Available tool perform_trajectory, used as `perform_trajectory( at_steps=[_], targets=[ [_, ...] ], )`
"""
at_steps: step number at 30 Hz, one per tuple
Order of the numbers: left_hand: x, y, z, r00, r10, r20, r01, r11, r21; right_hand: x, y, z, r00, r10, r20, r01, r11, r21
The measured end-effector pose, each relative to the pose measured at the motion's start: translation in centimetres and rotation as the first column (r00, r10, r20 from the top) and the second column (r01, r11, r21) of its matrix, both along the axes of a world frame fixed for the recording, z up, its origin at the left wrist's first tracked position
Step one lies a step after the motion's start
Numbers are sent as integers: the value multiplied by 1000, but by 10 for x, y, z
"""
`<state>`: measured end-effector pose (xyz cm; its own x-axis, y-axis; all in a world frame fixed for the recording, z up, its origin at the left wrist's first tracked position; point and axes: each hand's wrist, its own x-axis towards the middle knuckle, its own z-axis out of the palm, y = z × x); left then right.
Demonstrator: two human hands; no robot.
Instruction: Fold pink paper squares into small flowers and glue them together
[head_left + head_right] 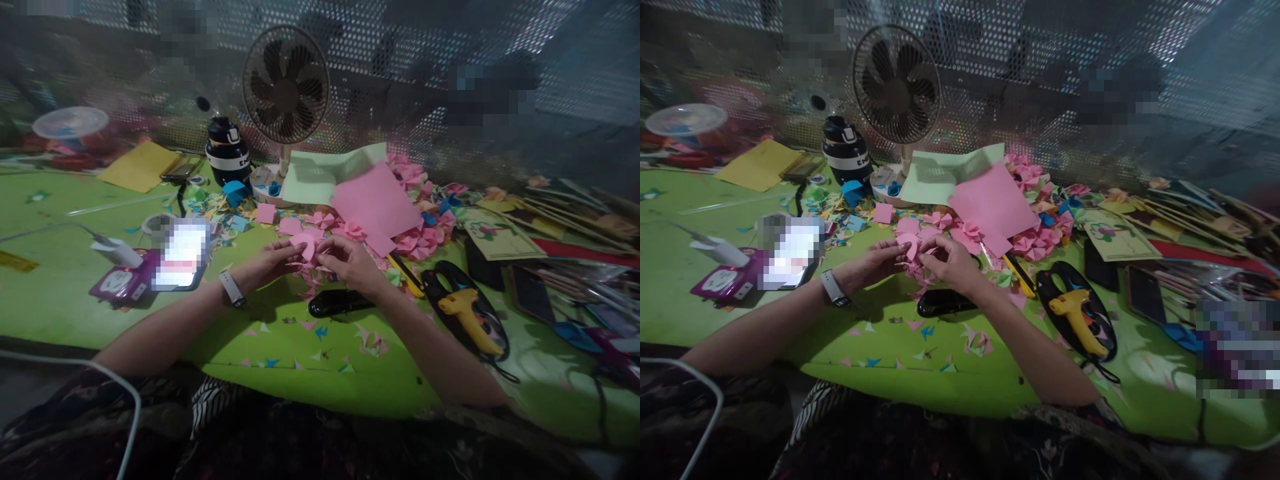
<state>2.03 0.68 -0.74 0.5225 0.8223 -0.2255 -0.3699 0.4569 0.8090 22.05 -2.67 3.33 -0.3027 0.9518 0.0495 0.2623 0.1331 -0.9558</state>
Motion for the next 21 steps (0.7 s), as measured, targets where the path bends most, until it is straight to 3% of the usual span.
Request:
perform_trajectory(
  at_steps=[10, 21],
  targets=[
    [3, -4, 0, 994, 47, -101, -22, 973, 231, 0, 0, 2, 997, -46, 58, 47, 999, -13],
    [5, -6, -1, 991, 63, -119, -32, 969, 246, 0, 2, 0, 985, -85, 152, 77, 995, 60]
  ],
)
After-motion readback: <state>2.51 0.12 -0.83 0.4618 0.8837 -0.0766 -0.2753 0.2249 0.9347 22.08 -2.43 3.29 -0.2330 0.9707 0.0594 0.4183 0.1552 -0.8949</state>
